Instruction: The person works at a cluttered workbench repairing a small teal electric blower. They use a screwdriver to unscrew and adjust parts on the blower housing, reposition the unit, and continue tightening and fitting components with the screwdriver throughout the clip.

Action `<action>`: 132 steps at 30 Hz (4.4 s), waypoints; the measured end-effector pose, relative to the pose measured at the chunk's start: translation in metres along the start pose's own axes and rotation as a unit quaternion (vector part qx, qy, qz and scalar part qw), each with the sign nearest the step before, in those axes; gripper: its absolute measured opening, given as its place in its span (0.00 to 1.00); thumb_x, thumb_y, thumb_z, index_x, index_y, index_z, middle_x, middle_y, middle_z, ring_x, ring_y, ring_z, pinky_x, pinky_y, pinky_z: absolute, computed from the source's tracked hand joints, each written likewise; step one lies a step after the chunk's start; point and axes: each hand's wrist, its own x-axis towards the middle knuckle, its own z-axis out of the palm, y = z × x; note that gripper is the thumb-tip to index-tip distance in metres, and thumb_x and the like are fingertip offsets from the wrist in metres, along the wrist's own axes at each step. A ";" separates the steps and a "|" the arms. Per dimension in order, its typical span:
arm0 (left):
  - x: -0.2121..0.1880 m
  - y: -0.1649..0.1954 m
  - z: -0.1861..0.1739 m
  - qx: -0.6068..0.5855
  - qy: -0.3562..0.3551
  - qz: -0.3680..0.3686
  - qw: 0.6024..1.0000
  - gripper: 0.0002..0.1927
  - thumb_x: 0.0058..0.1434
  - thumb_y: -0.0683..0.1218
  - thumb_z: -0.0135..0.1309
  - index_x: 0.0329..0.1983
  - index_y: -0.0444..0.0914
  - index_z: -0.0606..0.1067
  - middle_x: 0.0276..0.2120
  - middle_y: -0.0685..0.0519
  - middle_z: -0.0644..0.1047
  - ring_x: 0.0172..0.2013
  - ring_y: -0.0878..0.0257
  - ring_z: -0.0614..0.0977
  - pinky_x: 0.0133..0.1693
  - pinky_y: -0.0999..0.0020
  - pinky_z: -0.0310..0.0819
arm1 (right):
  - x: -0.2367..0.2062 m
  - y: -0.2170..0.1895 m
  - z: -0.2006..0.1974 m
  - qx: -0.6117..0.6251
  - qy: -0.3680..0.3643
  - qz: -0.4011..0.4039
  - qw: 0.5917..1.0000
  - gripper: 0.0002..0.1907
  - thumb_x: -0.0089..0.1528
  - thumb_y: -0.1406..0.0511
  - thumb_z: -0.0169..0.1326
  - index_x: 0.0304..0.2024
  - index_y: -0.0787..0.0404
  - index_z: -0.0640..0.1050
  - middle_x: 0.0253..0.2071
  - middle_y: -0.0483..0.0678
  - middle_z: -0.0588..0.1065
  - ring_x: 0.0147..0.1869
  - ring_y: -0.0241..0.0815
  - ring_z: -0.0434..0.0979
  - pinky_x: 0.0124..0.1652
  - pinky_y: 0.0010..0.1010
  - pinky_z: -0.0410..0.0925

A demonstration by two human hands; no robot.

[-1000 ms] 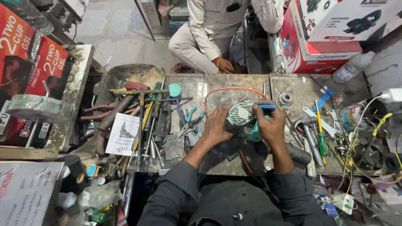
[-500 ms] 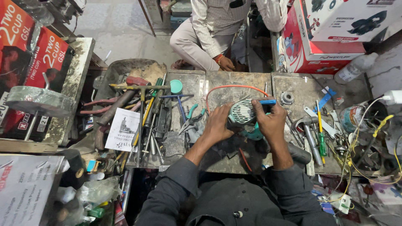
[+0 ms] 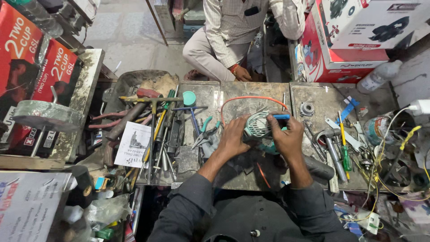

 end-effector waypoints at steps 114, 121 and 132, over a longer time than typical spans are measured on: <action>0.000 -0.001 0.004 -0.001 0.015 0.011 1.000 0.53 0.41 0.49 0.74 0.69 0.37 0.61 0.55 0.42 0.74 0.54 0.42 0.74 0.53 0.49 0.69 | -0.031 -0.003 -0.046 -0.026 0.073 -0.184 0.980 0.20 0.73 0.71 0.56 0.58 0.62 0.59 0.46 0.55 0.73 0.47 0.47 0.76 0.50 0.37 0.69; 0.002 0.003 0.001 0.013 -0.012 -0.018 1.000 0.54 0.40 0.50 0.74 0.70 0.38 0.61 0.50 0.42 0.74 0.52 0.42 0.75 0.51 0.49 0.69 | -0.022 0.011 -0.024 -0.036 -0.012 -0.086 0.996 0.18 0.68 0.71 0.58 0.53 0.62 0.62 0.42 0.54 0.77 0.43 0.46 0.82 0.42 0.36 0.73; 0.001 -0.004 0.005 0.008 0.015 0.017 1.000 0.55 0.40 0.49 0.73 0.71 0.38 0.60 0.54 0.42 0.73 0.53 0.42 0.74 0.53 0.50 0.68 | -0.024 0.008 -0.025 -0.060 -0.006 -0.135 0.989 0.19 0.65 0.73 0.60 0.52 0.63 0.64 0.44 0.54 0.76 0.45 0.47 0.81 0.45 0.36 0.72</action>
